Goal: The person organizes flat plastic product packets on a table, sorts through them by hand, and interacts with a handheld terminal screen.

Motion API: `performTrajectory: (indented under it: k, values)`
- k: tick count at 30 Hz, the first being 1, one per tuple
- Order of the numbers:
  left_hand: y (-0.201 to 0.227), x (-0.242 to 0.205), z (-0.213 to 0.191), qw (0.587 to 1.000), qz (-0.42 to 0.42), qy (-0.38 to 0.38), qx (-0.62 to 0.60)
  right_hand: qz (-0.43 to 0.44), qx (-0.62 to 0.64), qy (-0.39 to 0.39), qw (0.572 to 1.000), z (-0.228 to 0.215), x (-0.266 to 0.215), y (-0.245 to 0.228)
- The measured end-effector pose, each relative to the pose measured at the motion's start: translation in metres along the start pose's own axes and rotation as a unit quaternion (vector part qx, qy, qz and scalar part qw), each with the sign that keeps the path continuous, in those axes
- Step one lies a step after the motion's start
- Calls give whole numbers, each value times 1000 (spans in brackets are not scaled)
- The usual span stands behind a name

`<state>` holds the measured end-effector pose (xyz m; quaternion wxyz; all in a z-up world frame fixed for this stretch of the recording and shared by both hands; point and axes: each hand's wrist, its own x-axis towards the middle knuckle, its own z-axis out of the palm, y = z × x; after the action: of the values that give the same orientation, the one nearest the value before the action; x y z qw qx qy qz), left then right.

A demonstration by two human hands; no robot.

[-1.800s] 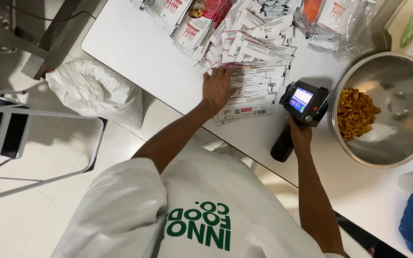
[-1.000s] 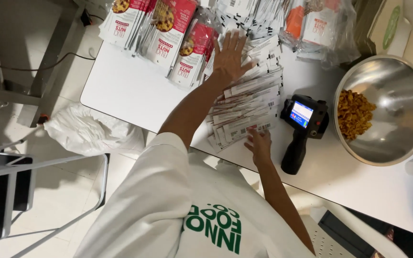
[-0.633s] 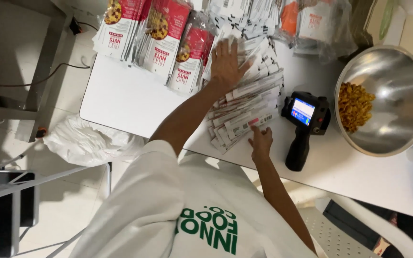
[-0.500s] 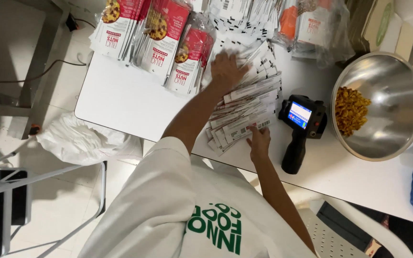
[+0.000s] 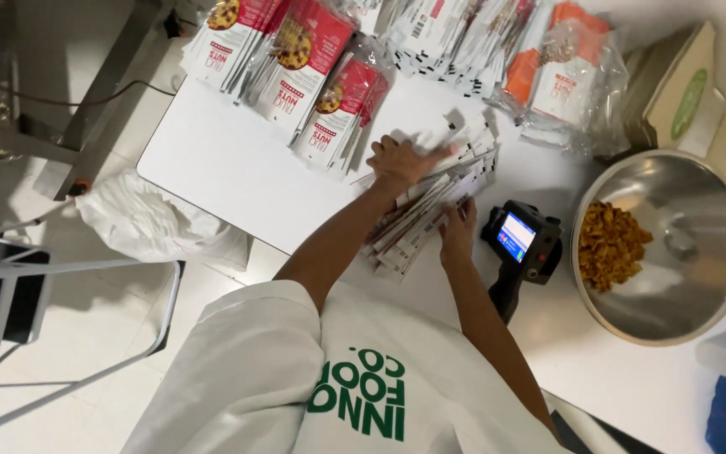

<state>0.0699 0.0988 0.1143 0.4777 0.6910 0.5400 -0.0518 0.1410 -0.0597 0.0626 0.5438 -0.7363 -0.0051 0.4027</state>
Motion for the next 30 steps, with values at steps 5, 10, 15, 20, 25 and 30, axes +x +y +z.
performTrajectory:
  k: [5,10,15,20,25,30]
  values:
    - [-42,19,64,993,33,-12,-111,-23,6,-59,998,0,-5,-10]
    - [-93,35,121,981,-9,-8,-194,0,57,-105,993,-8,5,11]
    - [-75,-25,110,986,-32,-30,-158,-31,81,-144,986,-22,22,56]
    - [-85,-22,74,968,78,-12,-238,-38,50,-196,979,-64,99,85]
    - [-79,-83,9,922,249,-75,-286,-235,-21,-295,926,-59,-16,-11]
    - [-98,-130,-3,889,302,-116,-323,-291,-202,-298,887,-52,-35,13]
